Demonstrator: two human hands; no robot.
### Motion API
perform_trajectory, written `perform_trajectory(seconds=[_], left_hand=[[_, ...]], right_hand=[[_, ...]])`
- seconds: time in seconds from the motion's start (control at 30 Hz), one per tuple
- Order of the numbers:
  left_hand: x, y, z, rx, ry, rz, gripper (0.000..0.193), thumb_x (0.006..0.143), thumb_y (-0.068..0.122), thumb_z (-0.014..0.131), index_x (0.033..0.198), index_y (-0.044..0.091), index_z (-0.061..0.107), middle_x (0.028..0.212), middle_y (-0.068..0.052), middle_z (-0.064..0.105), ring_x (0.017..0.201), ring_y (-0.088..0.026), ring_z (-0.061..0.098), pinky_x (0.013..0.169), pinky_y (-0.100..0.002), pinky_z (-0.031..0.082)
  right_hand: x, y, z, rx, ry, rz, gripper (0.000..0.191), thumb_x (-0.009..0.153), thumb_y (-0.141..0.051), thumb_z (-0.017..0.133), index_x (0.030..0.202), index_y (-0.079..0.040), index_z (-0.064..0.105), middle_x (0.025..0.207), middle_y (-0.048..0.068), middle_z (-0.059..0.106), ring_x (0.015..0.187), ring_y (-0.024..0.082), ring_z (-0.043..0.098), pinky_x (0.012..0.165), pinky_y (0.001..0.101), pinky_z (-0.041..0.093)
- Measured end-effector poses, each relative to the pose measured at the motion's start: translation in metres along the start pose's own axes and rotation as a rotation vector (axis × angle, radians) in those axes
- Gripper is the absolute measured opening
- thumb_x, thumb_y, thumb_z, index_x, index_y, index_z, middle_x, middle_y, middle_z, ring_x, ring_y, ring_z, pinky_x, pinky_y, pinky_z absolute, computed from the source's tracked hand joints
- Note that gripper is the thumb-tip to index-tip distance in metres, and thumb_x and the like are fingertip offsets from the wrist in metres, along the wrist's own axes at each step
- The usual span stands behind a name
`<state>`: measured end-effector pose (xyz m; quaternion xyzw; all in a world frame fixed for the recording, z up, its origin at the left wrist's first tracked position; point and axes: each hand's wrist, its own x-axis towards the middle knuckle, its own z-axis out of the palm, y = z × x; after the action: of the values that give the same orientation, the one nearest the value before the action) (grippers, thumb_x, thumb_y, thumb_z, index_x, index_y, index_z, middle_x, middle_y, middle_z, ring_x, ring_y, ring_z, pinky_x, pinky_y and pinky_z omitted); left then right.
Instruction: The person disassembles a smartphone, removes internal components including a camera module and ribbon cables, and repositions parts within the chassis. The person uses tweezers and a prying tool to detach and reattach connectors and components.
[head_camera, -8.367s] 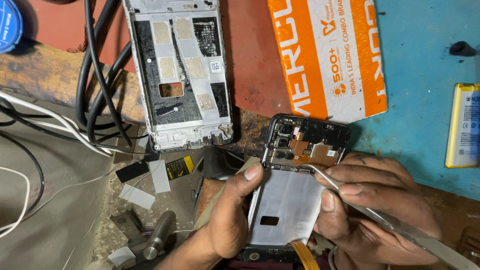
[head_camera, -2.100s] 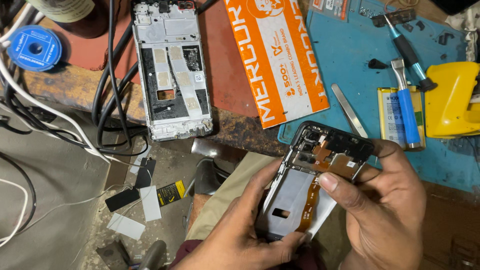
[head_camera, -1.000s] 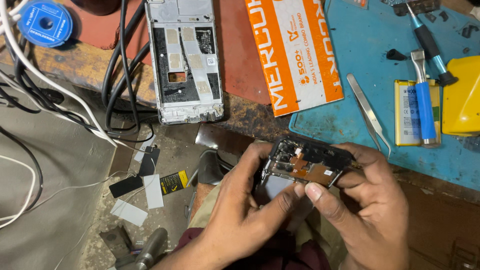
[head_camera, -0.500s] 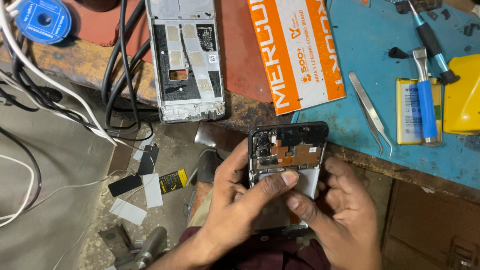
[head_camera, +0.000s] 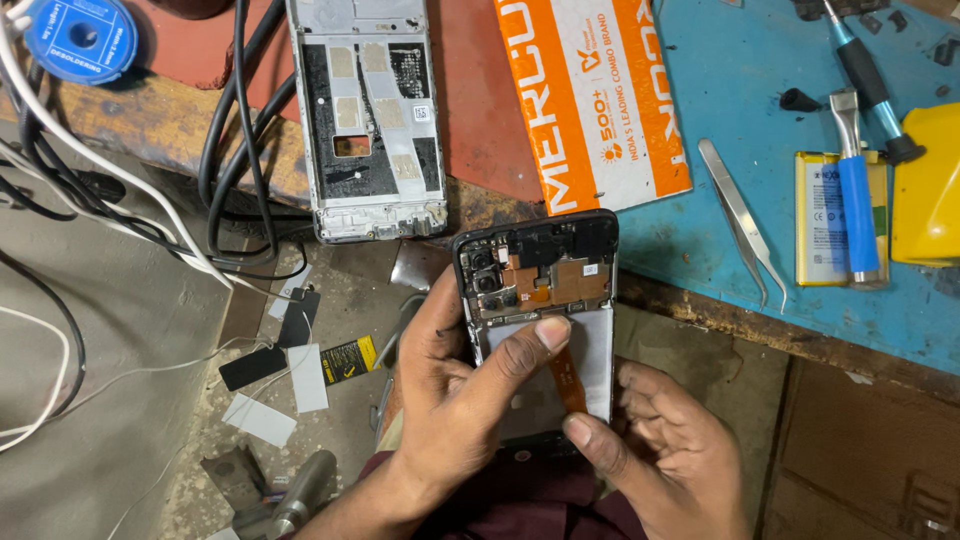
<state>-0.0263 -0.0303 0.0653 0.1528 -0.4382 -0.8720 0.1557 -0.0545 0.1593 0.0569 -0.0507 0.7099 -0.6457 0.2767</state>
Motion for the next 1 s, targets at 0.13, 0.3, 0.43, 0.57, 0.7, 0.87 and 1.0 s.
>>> perform_trajectory(seconds=[0.13, 0.3, 0.43, 0.57, 0.7, 0.87, 1.0], left_hand=[[-0.001, -0.003, 0.000, 0.032, 0.005, 0.009, 0.031, 0.095, 0.003, 0.074, 0.123, -0.001, 0.063, 0.110, -0.007, 0.073, 0.099, -0.011, 0.067, 0.090, -0.028, 0.055], [0.001, -0.007, 0.002, 0.112, 0.034, 0.019, 0.029, 0.095, 0.005, 0.074, 0.120, 0.000, 0.063, 0.108, -0.007, 0.074, 0.097, -0.011, 0.069, 0.088, -0.028, 0.056], [0.001, -0.008, 0.002, 0.095, 0.028, 0.021, 0.027, 0.095, 0.006, 0.075, 0.119, 0.000, 0.063, 0.107, -0.007, 0.074, 0.094, -0.011, 0.068, 0.085, -0.028, 0.056], [0.002, -0.011, 0.000, 0.140, 0.035, 0.041, 0.026, 0.095, 0.006, 0.075, 0.117, 0.000, 0.063, 0.107, -0.007, 0.074, 0.096, -0.011, 0.067, 0.087, -0.028, 0.055], [0.005, -0.013, 0.003, 0.199, 0.030, 0.057, 0.028, 0.096, 0.006, 0.075, 0.120, -0.001, 0.063, 0.110, -0.008, 0.073, 0.101, -0.011, 0.065, 0.092, -0.029, 0.054], [0.012, -0.008, 0.018, 0.188, 0.071, 0.164, 0.052, 0.096, 0.010, 0.075, 0.138, 0.000, 0.046, 0.120, -0.009, 0.067, 0.110, -0.013, 0.064, 0.098, -0.027, 0.055], [0.012, 0.006, 0.020, 0.388, 0.086, 0.177, 0.085, 0.089, 0.016, 0.077, 0.153, 0.006, 0.023, 0.118, -0.008, 0.066, 0.105, -0.010, 0.069, 0.090, -0.022, 0.058]], right_hand=[[-0.003, -0.004, 0.002, 0.002, 0.013, 0.037, 0.050, 0.084, 0.003, 0.073, 0.132, 0.009, 0.060, 0.117, 0.022, 0.078, 0.110, 0.024, 0.074, 0.095, 0.0374, 0.058], [-0.012, 0.000, 0.014, 0.078, 0.061, -0.163, 0.060, 0.091, 0.003, 0.072, 0.145, -0.005, 0.046, 0.119, 0.023, 0.075, 0.114, 0.026, 0.073, 0.094, 0.0368, 0.059], [-0.010, 0.003, 0.003, -0.167, 0.006, -0.177, 0.036, 0.089, 0.001, 0.075, 0.125, 0.001, 0.072, 0.101, 0.014, 0.074, 0.085, 0.013, 0.064, 0.071, 0.0244, 0.049], [-0.009, 0.007, 0.002, -0.311, 0.096, -0.212, 0.027, 0.084, -0.001, 0.078, 0.111, -0.002, 0.081, 0.074, 0.003, 0.070, 0.061, 0.006, 0.057, 0.055, 0.0202, 0.042], [-0.007, 0.005, 0.009, -0.345, 0.175, -0.252, 0.024, 0.083, -0.003, 0.080, 0.107, -0.002, 0.080, 0.075, 0.003, 0.072, 0.064, 0.006, 0.062, 0.056, 0.0195, 0.046], [0.000, -0.005, 0.005, -0.369, 0.156, -0.272, 0.023, 0.084, -0.003, 0.078, 0.107, 0.000, 0.079, 0.083, 0.005, 0.074, 0.069, 0.007, 0.064, 0.059, 0.0191, 0.048], [0.009, -0.016, 0.000, -0.310, 0.188, -0.296, 0.023, 0.087, -0.001, 0.075, 0.110, 0.003, 0.073, 0.096, 0.009, 0.076, 0.087, 0.011, 0.070, 0.076, 0.0212, 0.056]])
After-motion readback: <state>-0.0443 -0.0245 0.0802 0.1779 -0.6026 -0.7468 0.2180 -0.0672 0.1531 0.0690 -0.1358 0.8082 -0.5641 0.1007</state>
